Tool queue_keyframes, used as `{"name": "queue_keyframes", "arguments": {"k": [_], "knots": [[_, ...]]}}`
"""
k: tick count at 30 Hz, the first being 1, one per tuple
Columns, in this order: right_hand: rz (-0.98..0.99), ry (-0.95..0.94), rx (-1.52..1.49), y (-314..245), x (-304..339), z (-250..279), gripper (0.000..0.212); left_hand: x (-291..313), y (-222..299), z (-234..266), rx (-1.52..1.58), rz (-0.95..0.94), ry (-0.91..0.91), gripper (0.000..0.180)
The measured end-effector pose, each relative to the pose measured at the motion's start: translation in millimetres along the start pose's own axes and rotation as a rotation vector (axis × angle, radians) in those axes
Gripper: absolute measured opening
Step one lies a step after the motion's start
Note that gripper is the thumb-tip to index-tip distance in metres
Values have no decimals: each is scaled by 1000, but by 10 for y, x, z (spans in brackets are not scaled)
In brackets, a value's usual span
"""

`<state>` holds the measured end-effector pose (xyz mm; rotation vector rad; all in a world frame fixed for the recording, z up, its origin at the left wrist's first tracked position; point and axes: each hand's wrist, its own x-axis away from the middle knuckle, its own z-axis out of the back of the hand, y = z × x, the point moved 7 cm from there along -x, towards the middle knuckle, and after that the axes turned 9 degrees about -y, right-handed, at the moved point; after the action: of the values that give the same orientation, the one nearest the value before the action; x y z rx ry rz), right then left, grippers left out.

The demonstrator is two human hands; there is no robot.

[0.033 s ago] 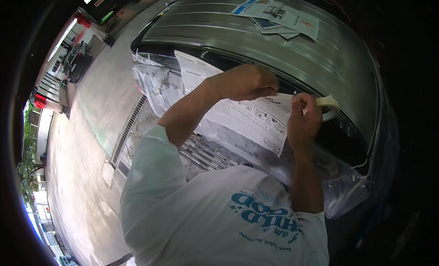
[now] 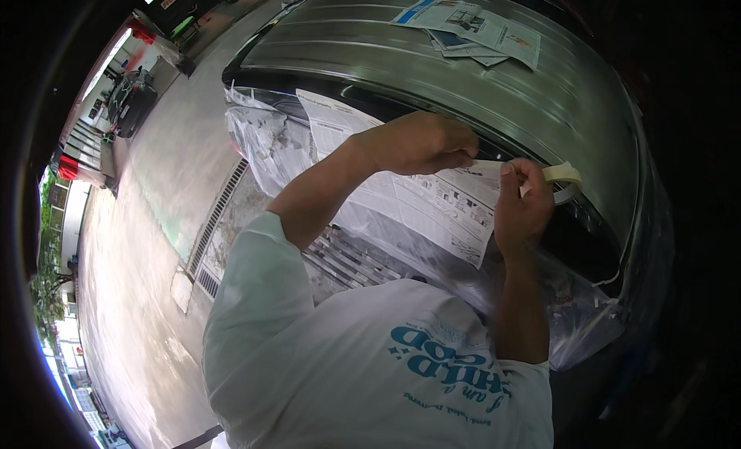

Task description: The person applies masking tape along the edges of a car hood and secures newspaper and plastic sheeting to protect surrounding areas. The person smooths the tape and adjusts the coverings to ensure they are firmly attached.

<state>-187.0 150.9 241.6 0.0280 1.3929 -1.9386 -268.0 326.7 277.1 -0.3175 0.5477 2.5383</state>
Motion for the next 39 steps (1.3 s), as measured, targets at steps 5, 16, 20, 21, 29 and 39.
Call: {"name": "queue_keyframes", "arguments": {"k": [5,16,20,21,29,39], "knots": [[83,-239,104,-522,14,837,13,-218,506,37,261,85,215,24],[-48,-171,737,-1029,292,2593,18,-1550,1388,-315,431,-238,66,26],[-342,115,821,-1119,773,3090,24,-2114,1905,-625,394,-347,-42,28],[-405,194,737,-833,857,3133,27,-2201,1869,-798,338,-237,-108,29],[-435,859,587,-53,2319,4226,37,-3294,2779,-1757,316,-281,-211,33],[-706,1471,-51,1775,5344,4214,30,-5447,3757,-2417,240,-432,0,36]]}}
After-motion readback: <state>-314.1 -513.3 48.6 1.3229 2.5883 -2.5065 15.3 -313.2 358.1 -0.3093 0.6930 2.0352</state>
